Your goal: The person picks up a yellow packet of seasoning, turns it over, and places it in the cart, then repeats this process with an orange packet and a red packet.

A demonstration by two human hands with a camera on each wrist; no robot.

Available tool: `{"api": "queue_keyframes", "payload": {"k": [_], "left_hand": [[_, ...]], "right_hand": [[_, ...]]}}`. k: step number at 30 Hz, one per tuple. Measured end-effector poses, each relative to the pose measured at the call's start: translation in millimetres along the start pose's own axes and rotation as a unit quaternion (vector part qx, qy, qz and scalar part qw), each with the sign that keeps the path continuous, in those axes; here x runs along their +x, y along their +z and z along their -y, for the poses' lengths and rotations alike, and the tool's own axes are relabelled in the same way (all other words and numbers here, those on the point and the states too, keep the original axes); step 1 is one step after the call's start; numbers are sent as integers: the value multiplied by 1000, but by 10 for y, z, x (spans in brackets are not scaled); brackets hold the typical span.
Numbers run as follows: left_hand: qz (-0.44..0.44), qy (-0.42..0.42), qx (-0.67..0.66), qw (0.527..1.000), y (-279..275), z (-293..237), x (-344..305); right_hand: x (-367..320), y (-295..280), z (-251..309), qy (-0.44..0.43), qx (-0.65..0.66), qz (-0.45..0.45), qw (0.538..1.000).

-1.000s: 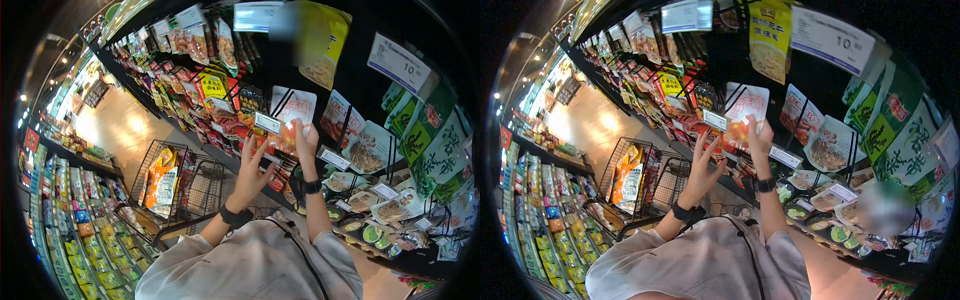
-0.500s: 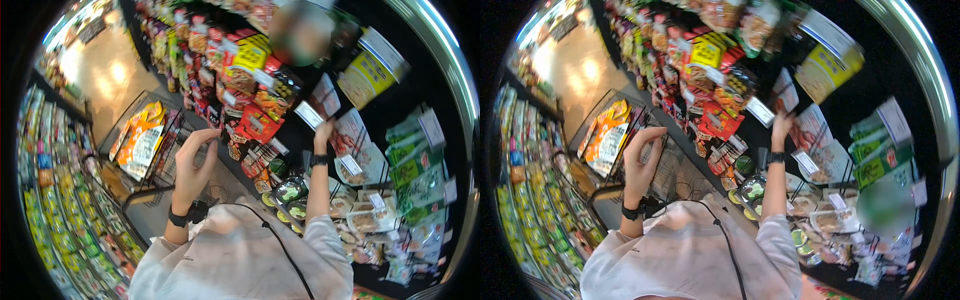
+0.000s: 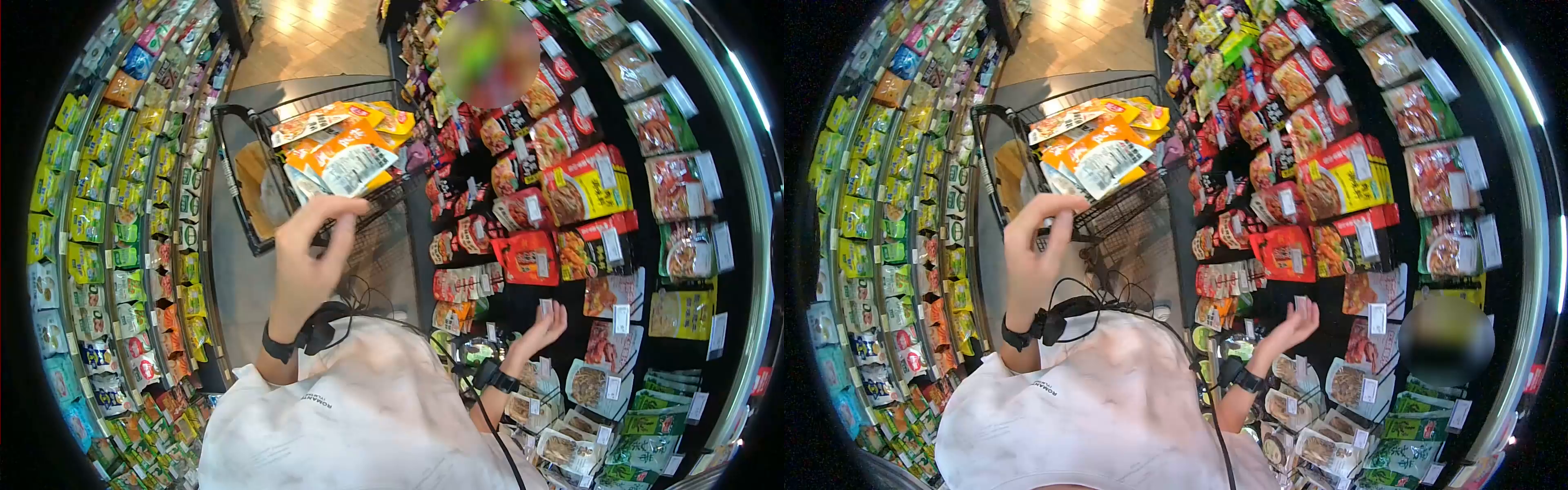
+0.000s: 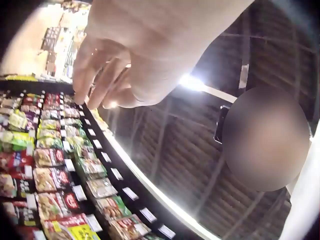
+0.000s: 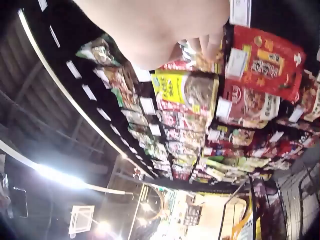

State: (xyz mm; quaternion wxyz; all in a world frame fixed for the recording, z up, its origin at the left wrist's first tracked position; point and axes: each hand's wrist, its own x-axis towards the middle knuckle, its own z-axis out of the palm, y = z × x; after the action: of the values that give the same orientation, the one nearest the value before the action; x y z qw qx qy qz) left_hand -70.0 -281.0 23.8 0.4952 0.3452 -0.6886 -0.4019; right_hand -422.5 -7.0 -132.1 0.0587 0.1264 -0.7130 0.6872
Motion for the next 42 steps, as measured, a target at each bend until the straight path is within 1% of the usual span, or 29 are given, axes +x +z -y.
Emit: {"api": "queue_keyframes", "payload": {"k": [1,2,3,5,8,9,11,12,13,15,17,19,21,22,23,24,25,26,27,29,32,35,36,37,39,40,42], "left_hand": [[-26,-52,1,998,-151,159,46],[-55,-61,29,996,-308,330,108],[-41,-107,58,992,-503,541,136],[-63,-116,149,980,-817,1014,202],[-87,-173,278,941,-1137,1704,122],[-90,-195,282,935,-1206,1875,103],[-94,-242,289,921,-1303,2177,40],[-99,-273,277,916,-1346,2327,26],[-100,-300,269,910,-1368,2462,-1],[-104,-351,255,895,-1386,2689,-42],[-79,-386,235,889,-1417,2861,-56],[-60,-419,218,879,-1427,2841,0],[-48,-449,205,869,-1442,2704,148],[-71,-464,165,868,-1431,2695,201],[-69,-474,165,862,-1426,2730,235],[-69,-483,164,857,-1431,2838,245],[-68,-493,164,852,-1459,2972,234],[-53,-501,168,847,-1457,3013,247],[-38,-508,172,843,-1456,3057,260],[-44,-540,217,812,-1363,3169,286],[-71,-606,267,746,-1214,3193,448],[-84,-621,277,728,-1215,3277,489],[-106,-619,277,728,-1178,3265,498],[-111,-610,279,733,-1227,3342,405],[-122,-592,283,745,-1360,3569,235],[-127,-602,314,723,-1128,3317,496],[-121,-603,353,705,-1156,3387,445]], "right_hand": [[-137,290,115,35,8,39,999],[-243,531,161,64,21,80,994],[-331,776,197,92,36,121,988],[-535,1253,334,126,35,203,971],[-810,1759,435,164,55,324,930],[-886,1911,474,183,70,354,914],[-968,2159,361,238,126,386,882],[-1012,2302,396,253,103,387,881],[-1019,2445,346,267,110,388,875],[-962,2766,128,296,124,389,863],[-808,3163,-249,305,183,375,856],[-626,3633,-670,311,221,362,851],[-475,4148,-1210,306,234,340,858],[-429,4417,-1446,320,203,325,866],[-377,4697,-1706,334,171,312,873],[-316,4970,-2121,340,123,314,878],[-282,5200,-2677,345,74,315,881],[-150,5336,-3379,334,49,434,835],[-276,5504,-3166,427,-58,356,830],[-214,5570,-2403,514,-156,270,799],[-180,5627,-3222,493,-155,410,752],[-183,5657,-3233,416,-326,403,747],[-130,5651,-3167,352,-361,450,737],[-128,5633,-3235,269,-400,488,728],[-164,5635,-3486,206,-396,535,717],[-154,5645,-3456,199,-368,552,722],[-126,5665,-3394,172,-280,599,730]]}}
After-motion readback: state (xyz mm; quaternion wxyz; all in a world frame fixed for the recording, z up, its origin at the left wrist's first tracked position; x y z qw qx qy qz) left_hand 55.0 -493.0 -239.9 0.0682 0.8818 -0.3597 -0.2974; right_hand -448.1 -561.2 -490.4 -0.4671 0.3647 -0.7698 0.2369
